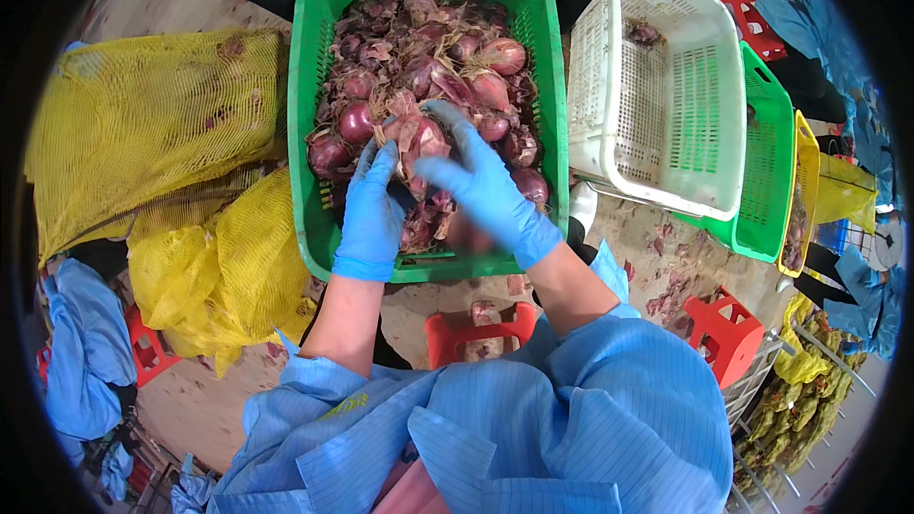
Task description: The person sits on a red stool in a processing facility, peeling red onions by hand. They pick onions from a green basket, remove the dry outer skins, and place the peeled onions into a white basket. Other workers in blue uniforms are visible in the background performing similar tasks.
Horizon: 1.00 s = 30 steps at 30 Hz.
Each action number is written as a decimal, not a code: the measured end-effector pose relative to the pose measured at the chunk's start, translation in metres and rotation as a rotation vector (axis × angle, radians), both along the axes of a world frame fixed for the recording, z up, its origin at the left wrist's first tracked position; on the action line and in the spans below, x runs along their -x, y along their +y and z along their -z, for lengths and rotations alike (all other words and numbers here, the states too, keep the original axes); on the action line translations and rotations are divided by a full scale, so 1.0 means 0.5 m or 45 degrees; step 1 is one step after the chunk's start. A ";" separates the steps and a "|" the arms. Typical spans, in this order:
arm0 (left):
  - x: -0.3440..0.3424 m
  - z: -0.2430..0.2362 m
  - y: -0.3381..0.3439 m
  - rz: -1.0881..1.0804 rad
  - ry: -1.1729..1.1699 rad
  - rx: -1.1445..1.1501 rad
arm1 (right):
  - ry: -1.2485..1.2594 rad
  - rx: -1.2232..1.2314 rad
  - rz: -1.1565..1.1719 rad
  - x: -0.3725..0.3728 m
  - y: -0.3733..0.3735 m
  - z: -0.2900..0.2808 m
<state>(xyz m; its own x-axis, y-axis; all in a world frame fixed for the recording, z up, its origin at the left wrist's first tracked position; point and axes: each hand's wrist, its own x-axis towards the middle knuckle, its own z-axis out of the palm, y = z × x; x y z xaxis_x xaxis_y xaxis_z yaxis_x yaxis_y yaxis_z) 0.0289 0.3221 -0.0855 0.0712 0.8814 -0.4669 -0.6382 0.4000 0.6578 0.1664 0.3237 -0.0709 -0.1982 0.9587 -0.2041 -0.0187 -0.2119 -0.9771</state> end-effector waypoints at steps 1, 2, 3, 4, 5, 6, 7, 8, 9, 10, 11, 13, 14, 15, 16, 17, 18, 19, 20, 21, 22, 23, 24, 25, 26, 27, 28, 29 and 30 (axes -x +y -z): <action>-0.012 -0.003 -0.004 -0.044 -0.008 0.012 | -0.199 -0.107 -0.071 -0.005 0.006 0.004; -0.016 0.003 -0.002 -0.009 0.042 0.018 | -0.404 -0.209 -0.139 -0.010 0.010 0.008; -0.017 0.011 0.001 0.025 0.091 0.023 | -0.352 -0.212 -0.062 -0.015 0.011 0.015; -0.020 0.017 0.003 0.060 0.141 0.028 | -0.351 -0.210 -0.028 -0.024 0.016 0.019; -0.031 -0.004 0.008 0.025 0.175 0.056 | -0.356 -0.213 -0.003 -0.035 0.026 0.019; -0.037 0.010 0.013 0.042 0.128 0.009 | -0.361 -0.216 0.023 -0.045 0.032 0.017; -0.038 0.034 0.018 0.059 0.080 -0.039 | -0.356 -0.137 0.135 -0.045 0.035 0.010; -0.050 0.033 0.027 0.078 0.029 -0.089 | -0.339 -0.133 0.191 -0.057 0.039 0.014; -0.068 0.017 0.030 0.048 -0.117 -0.059 | -0.323 -0.130 0.250 -0.068 0.041 0.024; -0.076 0.019 0.031 0.054 -0.071 -0.067 | -0.306 -0.127 0.312 -0.076 0.041 0.033; -0.082 0.023 0.030 0.054 -0.019 -0.074 | -0.298 -0.219 0.396 -0.081 0.039 0.039; -0.093 0.053 0.037 0.112 0.340 -0.130 | -0.358 -0.271 0.353 -0.110 0.040 0.028; -0.120 0.031 0.039 0.159 0.087 -0.101 | -0.647 -0.390 0.130 -0.134 0.044 -0.032; -0.109 0.020 0.035 0.174 0.058 0.233 | -0.688 -0.377 0.120 -0.120 0.037 -0.075; -0.095 0.037 0.030 0.294 0.145 0.151 | -0.576 -0.527 0.124 -0.115 0.037 -0.022; -0.081 0.036 0.035 0.305 0.112 0.206 | -0.566 -0.520 -0.006 -0.112 0.040 -0.049; -0.079 0.028 0.030 0.239 0.137 0.185 | -0.658 -0.687 -0.019 -0.100 0.032 -0.031; -0.064 0.046 0.020 0.355 0.276 0.134 | -0.626 -0.505 -0.150 -0.109 0.022 -0.033; -0.057 0.061 0.009 0.454 0.449 0.085 | -0.555 -0.322 -0.278 -0.122 0.018 -0.039; -0.067 0.066 0.002 0.430 0.523 0.063 | -0.626 -0.299 -0.394 -0.141 0.018 -0.038; -0.091 0.073 0.000 0.418 0.572 0.039 | -0.719 -0.260 -0.502 -0.168 0.016 -0.040; -0.084 0.084 -0.004 0.344 0.277 -0.001 | -0.810 -0.188 -0.498 -0.154 0.016 -0.043; -0.108 0.041 -0.004 0.253 0.042 0.274 | -0.851 -0.107 -0.503 -0.156 0.007 -0.040; -0.118 0.061 -0.007 0.286 -0.122 0.247 | -0.909 -0.115 -0.412 -0.160 -0.003 -0.037; -0.118 0.080 -0.019 0.318 -0.289 0.219 | -0.928 -0.147 -0.294 -0.148 -0.018 -0.007; -0.124 0.094 -0.029 0.267 -0.428 0.291 | -0.934 -0.184 -0.189 -0.128 -0.026 0.050; -0.119 0.110 -0.035 0.192 -0.557 0.360 | -0.922 -0.227 -0.104 -0.101 -0.023 0.081; -0.110 0.126 -0.037 0.060 -0.502 0.407 | -0.984 -0.150 -0.144 -0.081 -0.012 0.037; -0.106 0.104 -0.032 0.078 -0.458 0.410 | -1.017 -0.257 -0.112 -0.067 -0.022 0.044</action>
